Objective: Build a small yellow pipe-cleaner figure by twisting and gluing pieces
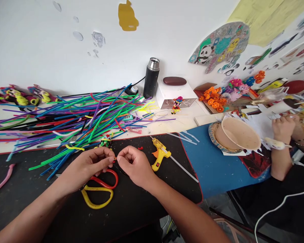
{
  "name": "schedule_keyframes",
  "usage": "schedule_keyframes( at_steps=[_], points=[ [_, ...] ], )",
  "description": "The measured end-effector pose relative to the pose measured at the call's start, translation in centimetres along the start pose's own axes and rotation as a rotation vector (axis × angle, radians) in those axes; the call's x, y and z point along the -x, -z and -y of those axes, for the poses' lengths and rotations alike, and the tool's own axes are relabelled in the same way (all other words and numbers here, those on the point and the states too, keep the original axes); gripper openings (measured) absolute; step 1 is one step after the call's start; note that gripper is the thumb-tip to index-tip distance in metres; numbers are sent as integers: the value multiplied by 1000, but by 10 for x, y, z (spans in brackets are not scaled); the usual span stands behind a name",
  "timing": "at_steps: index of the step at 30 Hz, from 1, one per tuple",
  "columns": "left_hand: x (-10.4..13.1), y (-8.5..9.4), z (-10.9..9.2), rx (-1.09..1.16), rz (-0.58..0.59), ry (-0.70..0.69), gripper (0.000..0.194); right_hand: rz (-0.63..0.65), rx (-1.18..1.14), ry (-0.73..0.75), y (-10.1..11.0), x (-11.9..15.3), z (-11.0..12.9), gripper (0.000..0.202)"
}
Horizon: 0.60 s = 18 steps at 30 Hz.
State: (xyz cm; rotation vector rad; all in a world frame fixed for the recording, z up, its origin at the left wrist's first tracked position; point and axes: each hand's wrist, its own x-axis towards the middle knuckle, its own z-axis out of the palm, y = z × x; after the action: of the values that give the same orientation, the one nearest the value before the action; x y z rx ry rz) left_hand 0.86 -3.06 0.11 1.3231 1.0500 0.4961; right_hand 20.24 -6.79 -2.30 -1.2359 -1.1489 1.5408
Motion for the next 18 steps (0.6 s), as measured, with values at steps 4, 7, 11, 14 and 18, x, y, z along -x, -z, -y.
schedule_keyframes(
  at_steps=[4, 7, 11, 14, 18],
  points=[
    [0, 0, 1, 3, -1, 7, 29, -14, -21, 7, 2, -1, 0, 20],
    [1, 0, 0, 6, -6, 6, 29, -11, -20, 15, 2, -1, 0, 21],
    [1, -1, -1, -3, -13, 6, 30, -7, -14, 19, 2, -1, 0, 22],
    [1, -1, -1, -10, -15, 0, 30, -5, -15, 17, 1, 0, -1, 22],
    [1, 0, 0, -12, -13, -2, 30, 1, -9, 6, 1, 0, 0, 21]
  ],
)
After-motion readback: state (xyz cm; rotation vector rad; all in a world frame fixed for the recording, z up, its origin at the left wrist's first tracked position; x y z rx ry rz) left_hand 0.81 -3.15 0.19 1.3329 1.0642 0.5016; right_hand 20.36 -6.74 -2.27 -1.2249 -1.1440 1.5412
